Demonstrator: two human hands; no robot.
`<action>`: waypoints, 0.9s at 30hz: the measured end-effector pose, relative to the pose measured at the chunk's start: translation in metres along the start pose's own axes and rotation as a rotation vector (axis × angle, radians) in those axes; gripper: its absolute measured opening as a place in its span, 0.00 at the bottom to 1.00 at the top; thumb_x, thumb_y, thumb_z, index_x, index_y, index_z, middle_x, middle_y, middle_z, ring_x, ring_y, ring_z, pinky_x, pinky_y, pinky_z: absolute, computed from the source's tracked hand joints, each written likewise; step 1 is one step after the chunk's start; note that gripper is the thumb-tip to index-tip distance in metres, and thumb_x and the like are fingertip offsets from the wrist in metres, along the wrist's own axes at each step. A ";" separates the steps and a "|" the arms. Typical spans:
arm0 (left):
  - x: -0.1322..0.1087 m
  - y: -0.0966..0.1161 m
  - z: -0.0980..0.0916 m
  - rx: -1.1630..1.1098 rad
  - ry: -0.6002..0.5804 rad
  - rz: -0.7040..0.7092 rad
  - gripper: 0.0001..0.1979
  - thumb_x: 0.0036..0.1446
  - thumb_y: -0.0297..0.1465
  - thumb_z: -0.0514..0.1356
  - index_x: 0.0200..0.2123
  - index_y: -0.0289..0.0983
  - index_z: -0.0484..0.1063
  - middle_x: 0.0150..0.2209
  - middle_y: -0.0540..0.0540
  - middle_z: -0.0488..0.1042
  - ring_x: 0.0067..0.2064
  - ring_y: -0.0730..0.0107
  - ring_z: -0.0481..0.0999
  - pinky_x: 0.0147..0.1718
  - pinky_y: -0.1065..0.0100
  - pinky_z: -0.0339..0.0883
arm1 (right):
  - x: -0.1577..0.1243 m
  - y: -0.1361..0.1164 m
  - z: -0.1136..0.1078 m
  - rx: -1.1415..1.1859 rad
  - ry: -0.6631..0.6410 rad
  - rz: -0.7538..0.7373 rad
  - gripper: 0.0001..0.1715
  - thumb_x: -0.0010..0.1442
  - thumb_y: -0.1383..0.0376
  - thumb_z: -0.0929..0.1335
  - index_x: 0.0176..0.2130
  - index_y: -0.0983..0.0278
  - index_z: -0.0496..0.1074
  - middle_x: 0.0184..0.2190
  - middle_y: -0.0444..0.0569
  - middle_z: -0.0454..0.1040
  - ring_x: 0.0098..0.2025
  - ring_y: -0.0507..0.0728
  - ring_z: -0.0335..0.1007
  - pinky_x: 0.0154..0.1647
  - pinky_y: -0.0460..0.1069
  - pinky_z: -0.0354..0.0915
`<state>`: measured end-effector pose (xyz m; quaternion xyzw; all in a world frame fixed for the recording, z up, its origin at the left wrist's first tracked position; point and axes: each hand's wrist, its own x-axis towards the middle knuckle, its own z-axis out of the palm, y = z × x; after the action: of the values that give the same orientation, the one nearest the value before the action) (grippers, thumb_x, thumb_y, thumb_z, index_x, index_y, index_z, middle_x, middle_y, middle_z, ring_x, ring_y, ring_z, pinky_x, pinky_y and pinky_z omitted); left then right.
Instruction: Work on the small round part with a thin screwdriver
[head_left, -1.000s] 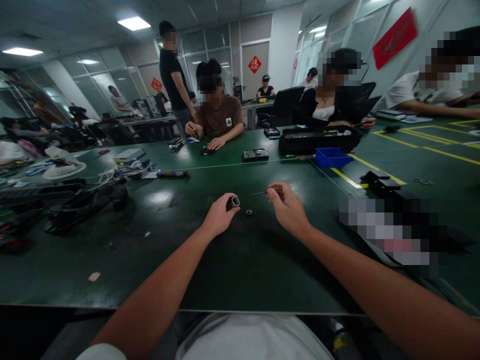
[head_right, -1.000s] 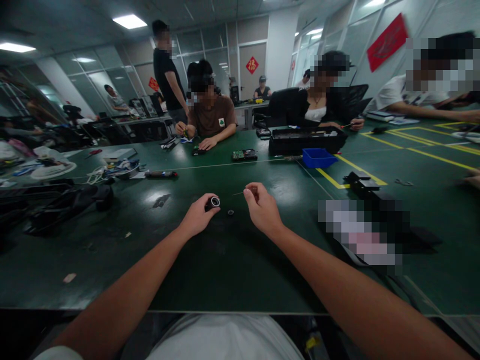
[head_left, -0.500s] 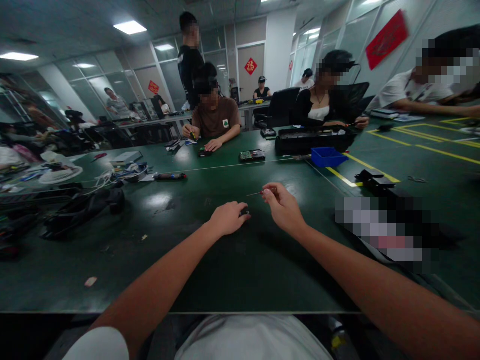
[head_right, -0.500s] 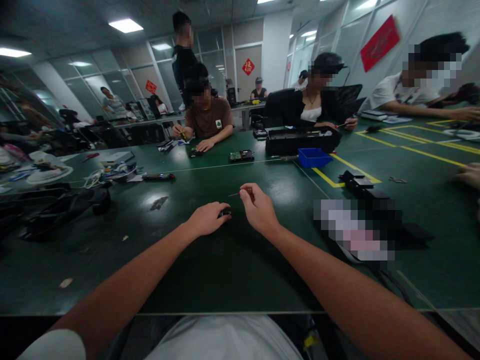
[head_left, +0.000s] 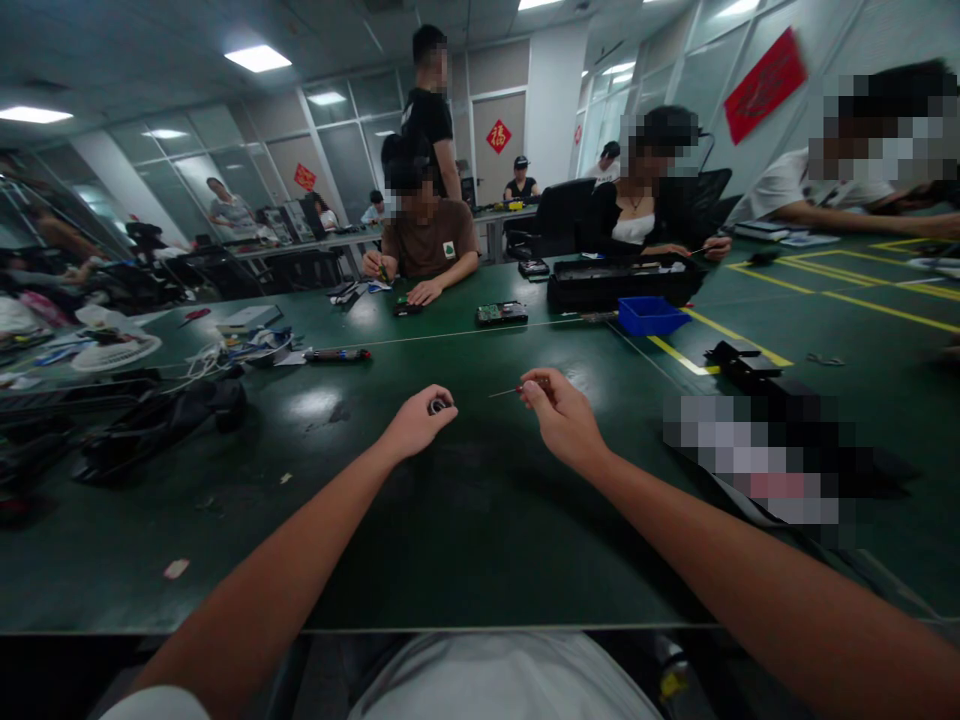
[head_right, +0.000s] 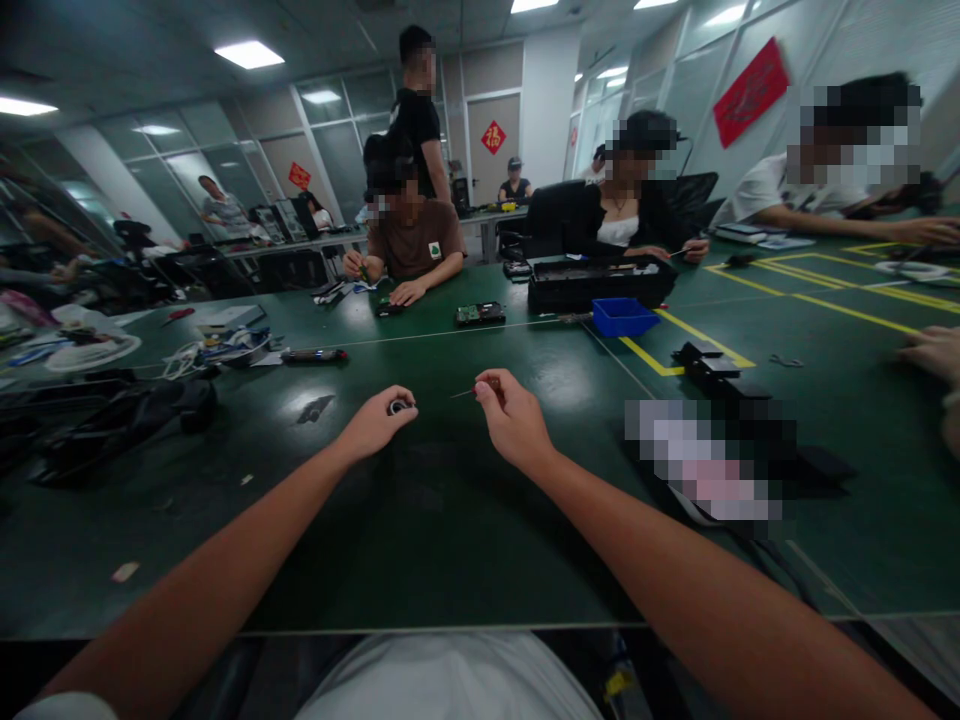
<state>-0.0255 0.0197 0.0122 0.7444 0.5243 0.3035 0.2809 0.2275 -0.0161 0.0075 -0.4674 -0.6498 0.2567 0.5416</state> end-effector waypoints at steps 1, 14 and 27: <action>-0.001 -0.004 -0.008 -0.092 0.028 -0.041 0.12 0.56 0.37 0.61 0.42 0.39 0.73 0.35 0.48 0.73 0.35 0.68 0.71 0.34 0.68 0.64 | 0.000 0.001 0.000 0.002 -0.002 0.001 0.14 0.68 0.53 0.63 0.45 0.58 0.71 0.36 0.48 0.77 0.39 0.59 0.74 0.41 0.55 0.68; -0.058 -0.059 -0.140 -0.956 0.610 -0.432 0.07 0.64 0.28 0.51 0.32 0.36 0.64 0.24 0.51 0.64 0.24 0.74 0.63 0.23 0.73 0.59 | 0.000 0.006 0.002 0.010 -0.013 0.013 0.14 0.68 0.54 0.64 0.46 0.59 0.71 0.37 0.49 0.77 0.39 0.59 0.74 0.41 0.55 0.68; -0.147 -0.114 -0.247 -0.781 1.201 -0.619 0.08 0.54 0.19 0.48 0.28 0.34 0.63 0.26 0.50 0.63 0.23 0.72 0.63 0.21 0.70 0.57 | 0.000 0.010 0.003 -0.025 -0.028 0.019 0.15 0.68 0.53 0.63 0.45 0.59 0.72 0.36 0.49 0.77 0.38 0.59 0.75 0.40 0.55 0.68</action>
<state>-0.3183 -0.0624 0.0674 0.1193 0.6257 0.7249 0.2623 0.2276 -0.0115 -0.0022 -0.4766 -0.6561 0.2600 0.5242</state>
